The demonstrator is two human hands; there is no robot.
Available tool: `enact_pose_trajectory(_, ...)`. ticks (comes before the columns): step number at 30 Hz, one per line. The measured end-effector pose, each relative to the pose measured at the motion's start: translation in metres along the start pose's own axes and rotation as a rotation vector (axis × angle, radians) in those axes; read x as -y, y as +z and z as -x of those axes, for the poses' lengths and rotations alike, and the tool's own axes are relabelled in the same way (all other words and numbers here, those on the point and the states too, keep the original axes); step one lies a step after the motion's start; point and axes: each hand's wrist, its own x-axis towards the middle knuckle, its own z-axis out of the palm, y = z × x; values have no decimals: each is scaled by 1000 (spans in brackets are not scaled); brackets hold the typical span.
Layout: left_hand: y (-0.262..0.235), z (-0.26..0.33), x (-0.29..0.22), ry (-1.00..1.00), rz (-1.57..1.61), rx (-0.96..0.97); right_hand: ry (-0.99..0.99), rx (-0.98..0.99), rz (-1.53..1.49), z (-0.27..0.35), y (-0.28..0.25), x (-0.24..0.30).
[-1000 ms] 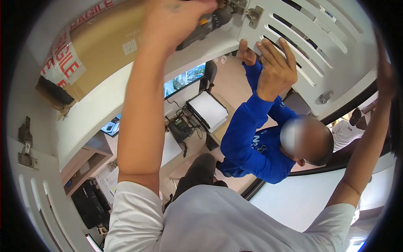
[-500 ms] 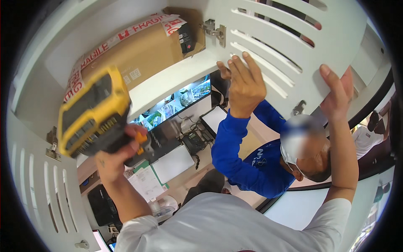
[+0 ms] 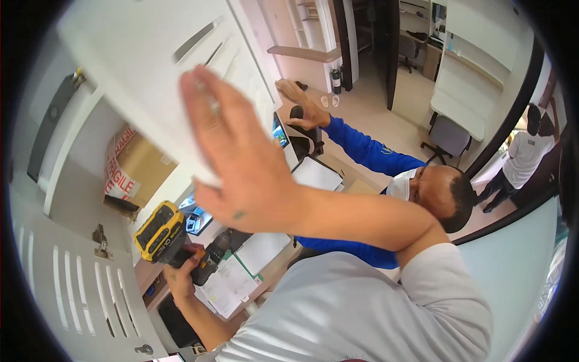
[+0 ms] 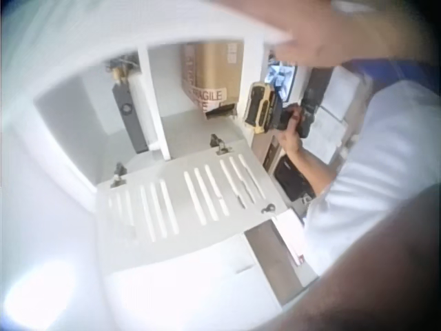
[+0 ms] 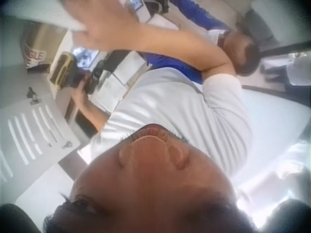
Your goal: The person uses a cordless drill to attach a white slatted cabinet door to a wall-mounted unit. They align the door with the hinges and drive screws into the mounting points while another person assists by holding the door steady. The task involves repeated drilling and alignment adjustments to secure the door.
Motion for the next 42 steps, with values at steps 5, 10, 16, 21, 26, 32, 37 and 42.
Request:
enact_pose_trajectory(5,-8,9,5,-59,-70,-55,16,-11,94,1,47,7)
enact_pose_trajectory(10,-15,15,35,-103,-77,-92,-9,40,164,0,74,1)
enact_pose_trajectory(16,-8,21,60,-152,-96,-139,-54,2,282,-1,123,-22)
enact_pose_trajectory(21,8,26,66,-171,-90,-179,-57,-3,346,-1,160,-43)
enact_pose_trajectory(26,13,30,70,-252,-110,-172,-48,-3,411,0,182,-58)
enact_pose_trajectory(32,15,30,79,-255,-162,-192,-96,5,445,3,185,-76)
enact_pose_trajectory(37,19,21,76,-249,-154,-196,-123,25,427,2,185,-87)
enact_pose_trajectory(42,27,14,75,-207,-79,-273,-112,-17,372,2,186,-81)
